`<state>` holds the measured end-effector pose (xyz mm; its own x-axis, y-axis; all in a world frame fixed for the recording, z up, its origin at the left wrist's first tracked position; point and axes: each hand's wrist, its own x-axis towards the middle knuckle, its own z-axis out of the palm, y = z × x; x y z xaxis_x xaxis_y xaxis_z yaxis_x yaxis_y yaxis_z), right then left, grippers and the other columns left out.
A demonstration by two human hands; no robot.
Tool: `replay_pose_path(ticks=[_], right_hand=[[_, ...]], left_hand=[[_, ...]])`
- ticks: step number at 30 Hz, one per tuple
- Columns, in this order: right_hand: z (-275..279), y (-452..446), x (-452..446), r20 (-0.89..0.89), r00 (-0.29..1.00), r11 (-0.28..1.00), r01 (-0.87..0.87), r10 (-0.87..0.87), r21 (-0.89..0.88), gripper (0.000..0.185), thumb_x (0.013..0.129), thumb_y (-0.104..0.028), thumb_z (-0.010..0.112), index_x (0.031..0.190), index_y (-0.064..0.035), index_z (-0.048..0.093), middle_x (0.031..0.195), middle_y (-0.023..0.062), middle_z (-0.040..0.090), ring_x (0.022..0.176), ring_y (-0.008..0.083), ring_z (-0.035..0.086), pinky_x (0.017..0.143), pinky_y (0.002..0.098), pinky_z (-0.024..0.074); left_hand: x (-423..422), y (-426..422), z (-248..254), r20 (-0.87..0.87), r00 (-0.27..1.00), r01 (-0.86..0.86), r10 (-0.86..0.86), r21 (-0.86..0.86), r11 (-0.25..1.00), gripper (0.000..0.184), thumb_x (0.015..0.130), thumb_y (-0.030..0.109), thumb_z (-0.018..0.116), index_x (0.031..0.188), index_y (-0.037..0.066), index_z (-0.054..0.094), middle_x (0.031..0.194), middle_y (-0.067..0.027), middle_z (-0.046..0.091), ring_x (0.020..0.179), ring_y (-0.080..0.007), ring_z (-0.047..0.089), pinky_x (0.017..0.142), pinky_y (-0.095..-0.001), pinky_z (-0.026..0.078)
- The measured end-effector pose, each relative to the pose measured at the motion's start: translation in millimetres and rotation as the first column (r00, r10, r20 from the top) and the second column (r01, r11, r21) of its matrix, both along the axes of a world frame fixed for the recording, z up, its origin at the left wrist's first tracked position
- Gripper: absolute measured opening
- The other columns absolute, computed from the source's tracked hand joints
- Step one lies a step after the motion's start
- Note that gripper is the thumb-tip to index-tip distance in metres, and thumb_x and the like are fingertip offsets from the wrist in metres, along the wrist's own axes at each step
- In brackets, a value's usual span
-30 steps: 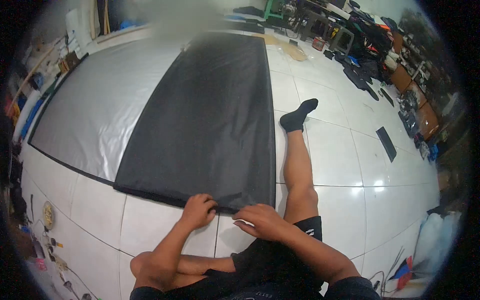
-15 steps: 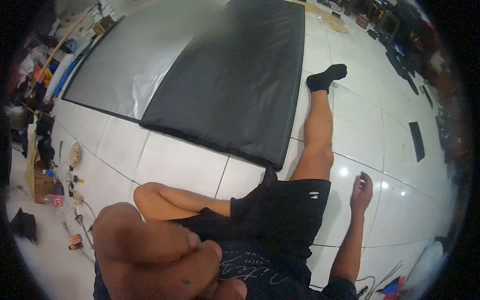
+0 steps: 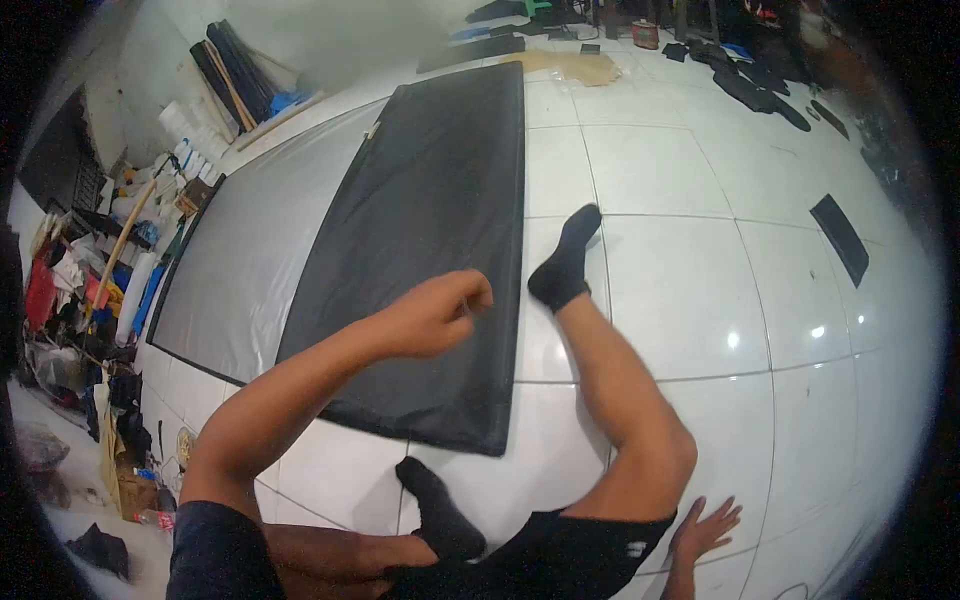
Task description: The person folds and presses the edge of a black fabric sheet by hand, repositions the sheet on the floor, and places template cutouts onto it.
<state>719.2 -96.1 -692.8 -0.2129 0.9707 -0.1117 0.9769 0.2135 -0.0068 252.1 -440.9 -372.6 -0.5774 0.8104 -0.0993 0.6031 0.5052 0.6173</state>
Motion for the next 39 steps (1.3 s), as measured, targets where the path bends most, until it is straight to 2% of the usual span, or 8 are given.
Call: replay_pose_path(ticks=[8, 12, 16, 21, 26, 30, 33, 39], right_hand=[[38.4, -11.7, -28.8, 0.347, 0.934, 0.990, 0.120, -0.089, -0.071, 0.075, 0.102, -0.058, 0.048, 0.165, -0.0246, 0.024, 0.173, 0.0049, 0.020, 0.159, 0.0298, 0.019, 0.123, 0.0615, 0.0143], [-94.0, 5.1, 55.5, 0.332, 0.942, 0.883, -0.190, 0.041, 0.430, 0.091, 0.090, -0.064, 0.061, 0.164, -0.0208, 0.028, 0.173, 0.0066, 0.019, 0.159, 0.0313, 0.018, 0.122, 0.0644, 0.0192], [27.2, -5.5, -15.4, 0.398, 0.915, 0.980, 0.127, -0.057, -0.151, 0.077, 0.103, -0.058, 0.040, 0.165, -0.0148, 0.025, 0.173, 0.0096, 0.020, 0.159, 0.0298, 0.019, 0.124, 0.0597, 0.0141], [13.7, -17.1, 0.8, 0.002, 0.995, 0.992, -0.098, 0.099, 0.085, 0.087, 0.096, -0.061, 0.055, 0.160, -0.0057, 0.033, 0.165, 0.0250, 0.028, 0.151, 0.0465, 0.025, 0.115, 0.0706, 0.0234], [38.0, -10.6, 1.3, 0.017, 0.993, 0.983, -0.109, 0.113, -0.147, 0.099, 0.098, -0.073, 0.040, 0.162, 0.0000, 0.022, 0.165, 0.0348, 0.017, 0.152, 0.0545, 0.016, 0.112, 0.0768, 0.0207], [14.0, 43.6, -27.9, 0.000, 0.951, 0.951, -0.310, 0.310, -0.008, 0.074, 0.093, -0.043, 0.066, 0.150, -0.0014, 0.045, 0.155, 0.0255, 0.043, 0.140, 0.0428, 0.044, 0.114, 0.0582, 0.0367], [42.3, 45.4, -255.0, -0.583, 0.812, 0.886, -0.291, 0.028, -0.362, 0.043, 0.091, -0.014, 0.072, 0.128, 0.0041, 0.058, 0.114, 0.0193, 0.064, 0.103, 0.0312, 0.064, 0.093, 0.0406, 0.0507], [61.2, -27.7, -651.8, -0.699, 0.699, 0.397, -0.691, 0.153, -0.604, 0.062, 0.095, -0.034, 0.076, 0.140, 0.0032, 0.055, 0.086, 0.0080, 0.066, 0.073, 0.0157, 0.062, 0.065, 0.0305, 0.0528]], left_hand=[[-144.8, 124.6, -49.7, -0.147, 0.972, 0.064, -0.181, -0.577, 0.814, 0.041, 0.086, 0.011, 0.061, 0.127, 0.008, 0.064, 0.124, -0.0171, 0.066, 0.118, -0.0362, 0.063, 0.099, -0.0507, 0.049], [-181.8, 165.3, -22.2, -0.305, 0.952, -0.106, -0.007, -0.352, 0.930, 0.036, 0.090, 0.017, 0.065, 0.125, 0.008, 0.065, 0.122, -0.0156, 0.068, 0.112, -0.0342, 0.066, 0.096, -0.0472, 0.052], [-163.4, 140.7, -77.0, -0.110, 0.954, -0.289, 0.279, -0.086, 0.953, 0.038, 0.094, 0.029, 0.069, 0.119, 0.002, 0.067, 0.114, -0.0203, 0.071, 0.106, -0.0343, 0.068, 0.092, -0.0462, 0.054], [-84.8, 57.1, -199.2, 0.044, 0.808, -0.349, 0.587, -0.768, 0.537, 0.132, 0.075, 0.079, 0.071, 0.165, 0.004, 0.009, 0.161, -0.0356, 0.024, 0.148, -0.0500, 0.030, 0.119, -0.0574, 0.033], [-50.1, 53.3, -224.3, 0.059, 0.739, -0.445, 0.671, -0.704, 0.553, 0.131, 0.079, 0.062, 0.079, 0.165, 0.005, 0.000, 0.163, -0.0352, 0.008, 0.148, -0.0544, 0.017, 0.117, -0.0611, 0.035], [-49.4, 55.4, -218.4, 0.062, 0.742, -0.470, 0.668, -0.662, 0.584, 0.120, 0.081, 0.045, 0.080, 0.165, 0.003, 0.005, 0.162, -0.0374, 0.008, 0.146, -0.0565, 0.018, 0.111, -0.0638, 0.040], [-37.5, 62.6, -212.3, 0.059, 0.693, -0.543, 0.719, -0.613, 0.574, 0.114, 0.083, 0.054, 0.075, 0.164, 0.002, 0.013, 0.162, -0.0349, 0.012, 0.147, -0.0552, 0.021, 0.110, -0.0652, 0.040], [1.0, 4.0, -204.3, -0.172, 0.158, -0.827, 0.972, -0.560, 0.035, 0.089, 0.088, 0.056, 0.069, 0.152, 0.000, 0.043, 0.150, -0.0288, 0.042, 0.140, -0.0445, 0.040, 0.107, -0.0597, 0.041]])
